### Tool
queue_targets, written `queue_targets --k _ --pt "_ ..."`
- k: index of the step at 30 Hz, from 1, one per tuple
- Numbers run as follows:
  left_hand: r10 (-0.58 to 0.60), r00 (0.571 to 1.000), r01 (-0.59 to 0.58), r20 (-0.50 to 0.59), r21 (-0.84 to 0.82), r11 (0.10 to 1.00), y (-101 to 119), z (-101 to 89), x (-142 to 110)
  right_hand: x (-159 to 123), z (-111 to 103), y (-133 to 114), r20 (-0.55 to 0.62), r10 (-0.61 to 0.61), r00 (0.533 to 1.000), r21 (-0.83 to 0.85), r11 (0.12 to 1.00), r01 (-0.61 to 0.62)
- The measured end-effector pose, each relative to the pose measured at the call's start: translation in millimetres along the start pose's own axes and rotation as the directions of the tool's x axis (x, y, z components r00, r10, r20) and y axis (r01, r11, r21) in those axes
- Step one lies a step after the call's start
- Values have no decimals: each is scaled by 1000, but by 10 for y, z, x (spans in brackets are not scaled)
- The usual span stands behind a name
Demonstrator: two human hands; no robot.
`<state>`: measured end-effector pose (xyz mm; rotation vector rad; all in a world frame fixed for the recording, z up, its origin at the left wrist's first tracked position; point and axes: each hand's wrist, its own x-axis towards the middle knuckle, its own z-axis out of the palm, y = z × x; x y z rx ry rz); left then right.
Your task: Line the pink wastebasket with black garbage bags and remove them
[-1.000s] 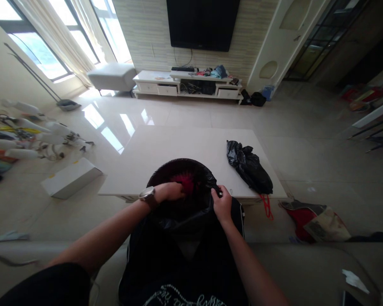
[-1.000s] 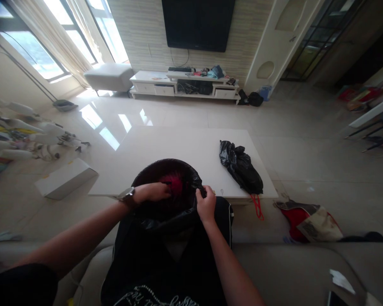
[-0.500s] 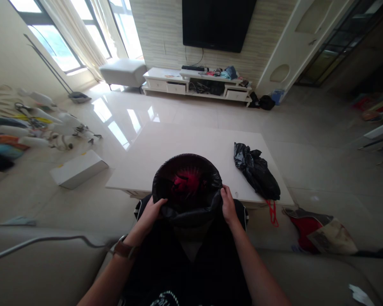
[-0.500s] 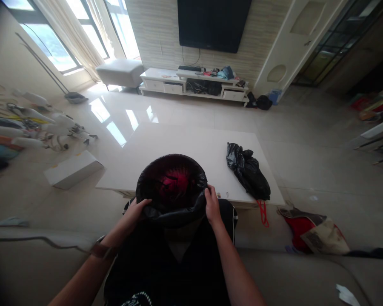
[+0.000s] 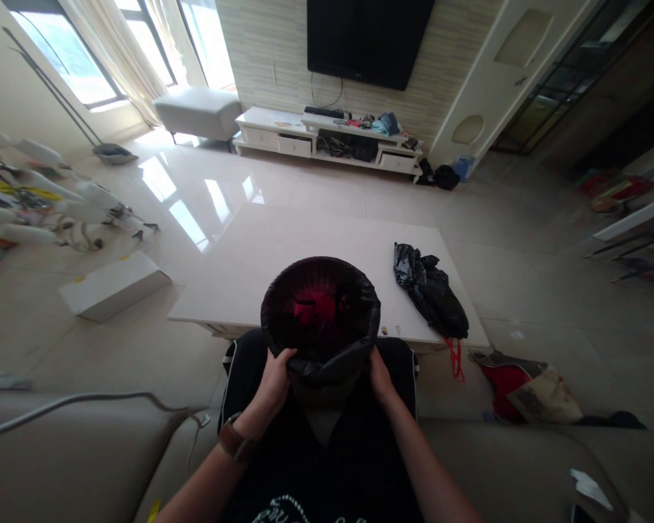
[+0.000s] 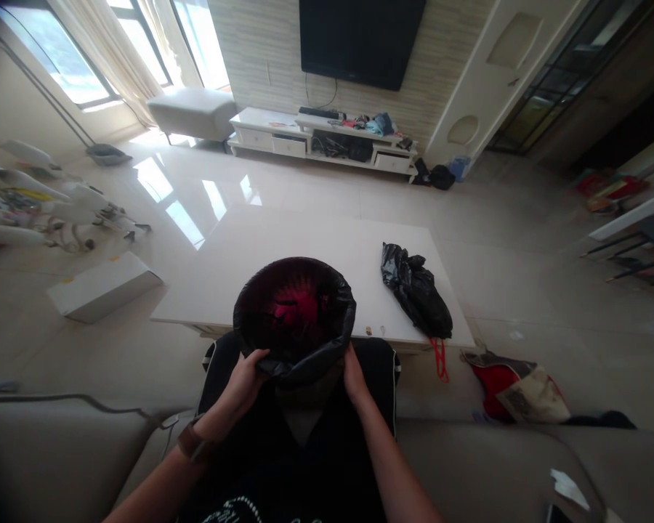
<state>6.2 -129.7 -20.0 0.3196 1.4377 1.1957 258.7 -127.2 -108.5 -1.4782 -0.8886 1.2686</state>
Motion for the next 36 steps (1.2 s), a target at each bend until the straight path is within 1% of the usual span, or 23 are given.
queue_targets --k 2,4,7,9,11,13,14,16,20,22,24,26,29,31,34,36 --pt "-7 1000 7 -6 -25 1000 8 14 -4 77 -24 -55 13 -2 1000 -22 1000 3" --pt "-19 1000 19 -1 -62 998 15 20 -7 125 -83 -113 -2 -3 1000 -25 1000 3" --pt "-22 1000 24 20 -97 995 -8 22 -19 131 -126 -120 -37 29 999 52 998 -27" --pt "-17 1000 20 25 -107 994 -44 24 -31 120 -79 -57 -14 79 997 107 991 -77" --pt "-16 1000 19 21 -114 993 -83 24 -46 125 11 33 10 124 992 123 985 -125" --pt "-13 1000 15 18 -120 993 -112 21 -61 150 92 107 -8 147 989 115 983 -145" --pt "-9 1000 11 18 -121 993 -121 18 -67 166 113 126 -36 143 989 110 984 -138" --pt "6 1000 -3 23 -114 993 -130 9 -76 195 99 118 -102 90 991 91 993 -81" --pt "33 999 -30 32 -81 996 -130 -13 -71 215 -91 -38 -176 -50 983 49 997 60" --pt "46 998 -44 34 -66 997 -132 -22 -59 222 -171 -133 -195 -94 976 67 992 109" --pt "53 998 -51 35 -56 997 -143 -33 -43 244 -192 -202 -163 -150 975 91 982 166" --pt "57 998 -55 32 -56 997 -166 -47 -24 285 -160 -226 -117 -156 981 94 981 168" --pt "64 997 -62 34 -60 996 -215 -74 9 365 -97 -185 -103 -64 993 45 997 69" --pt "74 997 -72 37 -56 996 -239 -95 30 416 -97 -152 -103 -35 994 -13 999 33" --pt "93 995 -92 40 -21 995 -235 -131 60 498 -178 -209 -139 -85 987 -64 995 76" --pt "98 994 -99 49 23 995 -200 -163 84 564 -248 -358 -162 -133 978 -39 991 129"
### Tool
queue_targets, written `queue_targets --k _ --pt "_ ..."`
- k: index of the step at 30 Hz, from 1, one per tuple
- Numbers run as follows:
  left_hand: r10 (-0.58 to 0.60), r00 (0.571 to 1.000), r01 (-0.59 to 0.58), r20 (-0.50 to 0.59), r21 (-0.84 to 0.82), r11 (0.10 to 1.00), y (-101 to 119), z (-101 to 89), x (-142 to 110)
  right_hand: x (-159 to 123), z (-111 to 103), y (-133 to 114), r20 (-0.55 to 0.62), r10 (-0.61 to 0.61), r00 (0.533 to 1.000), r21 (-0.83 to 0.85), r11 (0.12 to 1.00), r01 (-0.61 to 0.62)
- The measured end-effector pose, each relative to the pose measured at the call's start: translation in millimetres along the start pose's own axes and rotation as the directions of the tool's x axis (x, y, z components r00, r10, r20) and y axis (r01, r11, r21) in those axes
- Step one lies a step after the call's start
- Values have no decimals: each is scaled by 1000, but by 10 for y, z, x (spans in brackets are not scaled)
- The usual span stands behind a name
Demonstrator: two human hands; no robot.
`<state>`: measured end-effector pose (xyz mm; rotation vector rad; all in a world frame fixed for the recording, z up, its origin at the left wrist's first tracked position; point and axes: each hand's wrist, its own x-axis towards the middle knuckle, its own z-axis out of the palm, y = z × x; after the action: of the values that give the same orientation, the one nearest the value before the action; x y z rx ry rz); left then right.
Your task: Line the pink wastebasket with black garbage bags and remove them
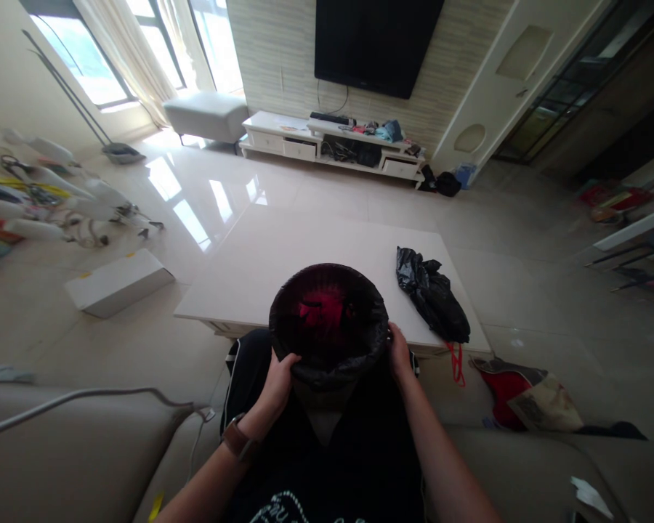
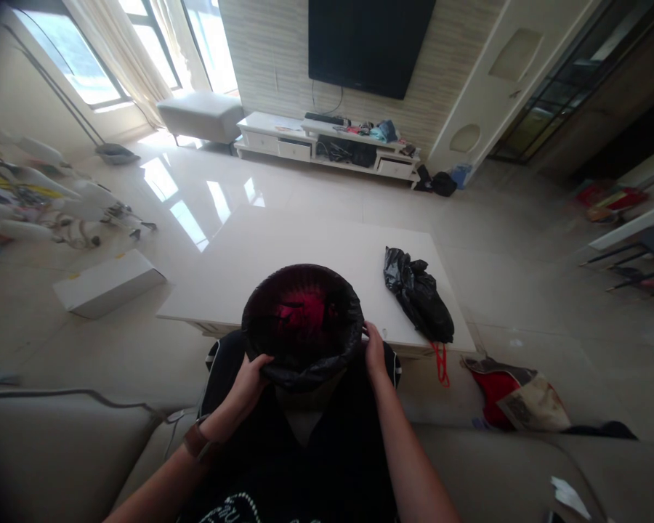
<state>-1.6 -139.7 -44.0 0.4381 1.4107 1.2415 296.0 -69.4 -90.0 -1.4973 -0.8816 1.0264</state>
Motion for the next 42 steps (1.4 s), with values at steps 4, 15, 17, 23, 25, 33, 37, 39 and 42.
queue_targets --k 4,15,17,23,25,33,37,39,42 --pt "4 999 -7 33 102 995 126 -89 80 212 -25 -448 140 -83 987 94 993 71" --pt "91 988 -123 123 291 949 412 -195 219 396 283 -1021 425 -43 904 36 999 31" --pt "91 988 -125 125 298 946 412 -194 223 404 300 -1021 422 -76 903 30 997 70" --pt "118 978 -166 171 307 937 455 -145 205 445 212 -938 194 -165 967 -67 981 181" --pt "133 973 -190 187 327 926 487 -117 196 388 135 -978 100 -247 964 -136 956 259" --pt "184 968 -236 171 367 900 533 -42 133 -222 -169 -944 112 -407 906 -447 794 412" --pt "221 969 -245 107 346 906 522 -21 104 -297 -267 -558 49 -17 999 -130 991 23" --pt "241 966 -259 96 320 911 523 -12 97 -289 -285 -406 -11 56 998 -1 998 -56" --pt "247 963 -268 107 285 920 530 -4 87 -263 -265 -281 -112 58 992 82 995 -49"
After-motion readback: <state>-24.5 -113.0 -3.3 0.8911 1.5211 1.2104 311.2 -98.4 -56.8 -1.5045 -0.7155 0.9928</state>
